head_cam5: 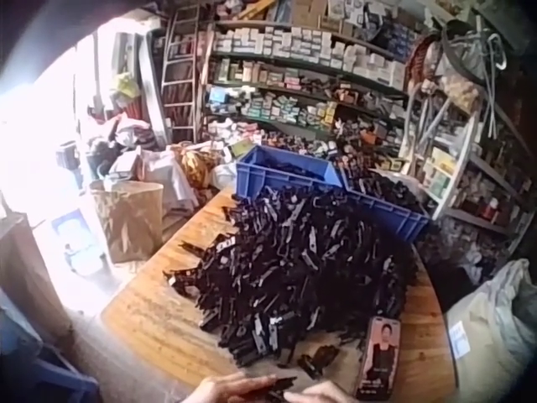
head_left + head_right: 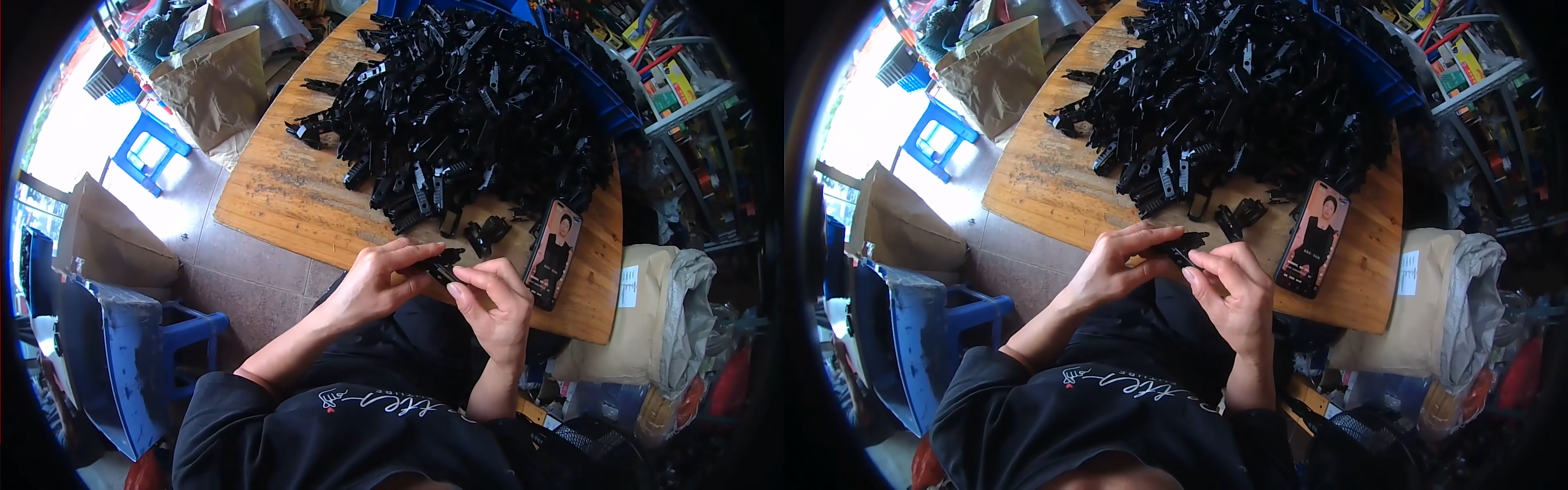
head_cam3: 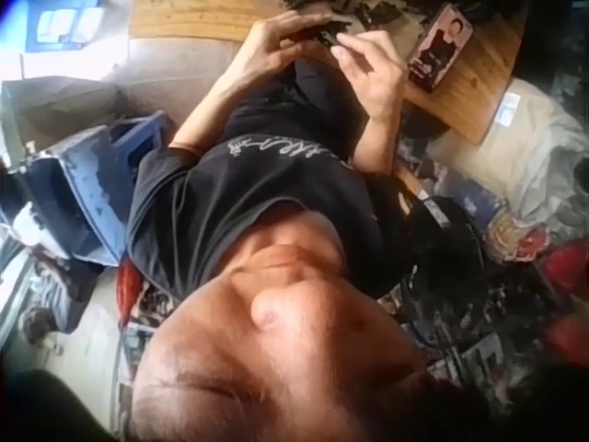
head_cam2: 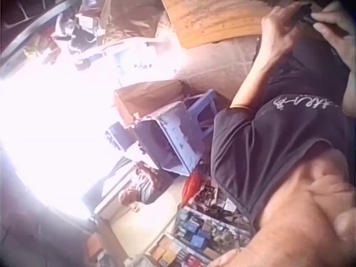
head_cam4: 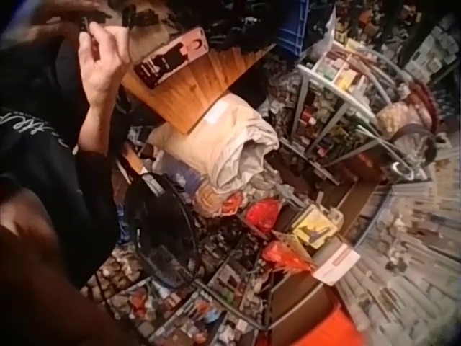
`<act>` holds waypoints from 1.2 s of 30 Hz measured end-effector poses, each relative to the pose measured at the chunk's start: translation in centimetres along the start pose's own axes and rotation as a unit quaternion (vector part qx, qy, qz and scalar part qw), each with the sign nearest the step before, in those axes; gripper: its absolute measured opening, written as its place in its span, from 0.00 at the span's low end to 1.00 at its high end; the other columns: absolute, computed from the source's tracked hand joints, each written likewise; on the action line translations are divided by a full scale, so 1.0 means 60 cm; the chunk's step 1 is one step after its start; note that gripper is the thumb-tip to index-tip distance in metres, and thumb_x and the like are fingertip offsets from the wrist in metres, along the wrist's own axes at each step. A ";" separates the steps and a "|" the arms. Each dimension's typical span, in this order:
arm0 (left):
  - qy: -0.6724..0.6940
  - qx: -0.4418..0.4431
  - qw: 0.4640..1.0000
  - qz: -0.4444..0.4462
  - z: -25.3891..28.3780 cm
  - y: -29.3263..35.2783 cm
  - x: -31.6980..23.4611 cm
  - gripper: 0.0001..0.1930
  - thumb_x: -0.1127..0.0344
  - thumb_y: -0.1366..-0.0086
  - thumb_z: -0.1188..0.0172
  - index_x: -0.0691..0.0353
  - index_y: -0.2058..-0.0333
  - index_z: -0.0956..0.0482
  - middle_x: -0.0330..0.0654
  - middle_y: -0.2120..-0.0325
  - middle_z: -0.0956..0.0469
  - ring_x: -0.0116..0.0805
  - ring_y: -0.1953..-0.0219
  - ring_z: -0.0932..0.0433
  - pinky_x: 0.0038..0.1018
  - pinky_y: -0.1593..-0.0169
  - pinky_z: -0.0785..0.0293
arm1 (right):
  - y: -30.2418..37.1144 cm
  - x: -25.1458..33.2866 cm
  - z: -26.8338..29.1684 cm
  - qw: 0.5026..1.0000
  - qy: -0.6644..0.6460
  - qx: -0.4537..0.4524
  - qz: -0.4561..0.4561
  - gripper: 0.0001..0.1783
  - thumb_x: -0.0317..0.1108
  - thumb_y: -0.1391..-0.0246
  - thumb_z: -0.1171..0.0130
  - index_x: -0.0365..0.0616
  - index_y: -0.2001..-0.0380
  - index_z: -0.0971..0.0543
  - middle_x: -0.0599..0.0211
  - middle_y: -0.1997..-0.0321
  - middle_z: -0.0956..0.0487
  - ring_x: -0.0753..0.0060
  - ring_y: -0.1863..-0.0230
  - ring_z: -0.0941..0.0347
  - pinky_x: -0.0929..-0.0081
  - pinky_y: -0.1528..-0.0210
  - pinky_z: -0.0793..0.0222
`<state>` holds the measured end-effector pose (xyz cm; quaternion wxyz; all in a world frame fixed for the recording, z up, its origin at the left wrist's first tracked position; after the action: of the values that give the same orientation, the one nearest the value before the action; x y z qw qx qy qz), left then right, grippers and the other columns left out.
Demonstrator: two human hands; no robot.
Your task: Assembling and inspecting small black plastic buckle components at a workstation.
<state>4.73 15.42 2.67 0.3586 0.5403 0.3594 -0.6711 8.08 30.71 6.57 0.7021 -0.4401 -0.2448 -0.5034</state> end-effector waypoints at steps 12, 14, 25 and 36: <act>0.543 -0.037 0.832 0.104 -0.019 0.009 0.047 0.13 0.68 0.44 0.41 0.65 0.60 0.28 0.37 0.72 0.26 0.24 0.75 0.28 0.19 0.68 0.31 | 0.008 -0.034 -0.048 0.929 -0.337 0.060 -0.141 0.14 0.36 0.52 0.38 0.36 0.69 0.27 0.70 0.71 0.25 0.84 0.72 0.31 0.85 0.70 0.34; 0.554 -0.041 0.828 0.078 -0.012 0.009 0.039 0.12 0.67 0.43 0.42 0.65 0.61 0.28 0.38 0.72 0.26 0.24 0.75 0.28 0.19 0.67 0.31 | -0.009 -0.003 -0.044 0.968 -0.235 0.053 -0.067 0.13 0.35 0.53 0.38 0.37 0.70 0.27 0.69 0.74 0.26 0.81 0.74 0.30 0.85 0.71 0.34; 0.602 -0.212 0.769 -0.032 0.232 -0.016 0.057 0.08 0.62 0.38 0.51 0.60 0.68 0.28 0.46 0.61 0.25 0.31 0.71 0.28 0.27 0.67 0.31 | -0.099 -0.102 0.075 0.863 0.493 0.086 0.067 0.09 0.24 0.57 0.44 0.40 0.68 0.24 0.63 0.69 0.31 0.63 0.61 0.35 0.70 0.55 0.41; -0.400 -0.264 0.872 -0.096 0.293 -0.071 0.034 0.10 0.71 0.49 0.40 0.60 0.66 0.22 0.41 0.73 0.26 0.36 0.72 0.25 0.26 0.67 0.30 | -0.065 -0.058 0.059 0.982 0.188 0.027 -0.017 0.10 0.26 0.52 0.44 0.38 0.64 0.29 0.62 0.62 0.24 0.67 0.61 0.28 0.73 0.56 0.34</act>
<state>-7.54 1.99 3.87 0.5347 0.0738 0.3988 -0.7414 3.55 35.07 6.98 0.7386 -0.3137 -0.1294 -0.5825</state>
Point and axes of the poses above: each hand's wrist, its own y-axis away from the middle knuckle, its own z-axis out of the back of the hand, x = y × z, the point moved 5 cm from there along -y, towards the middle knuckle
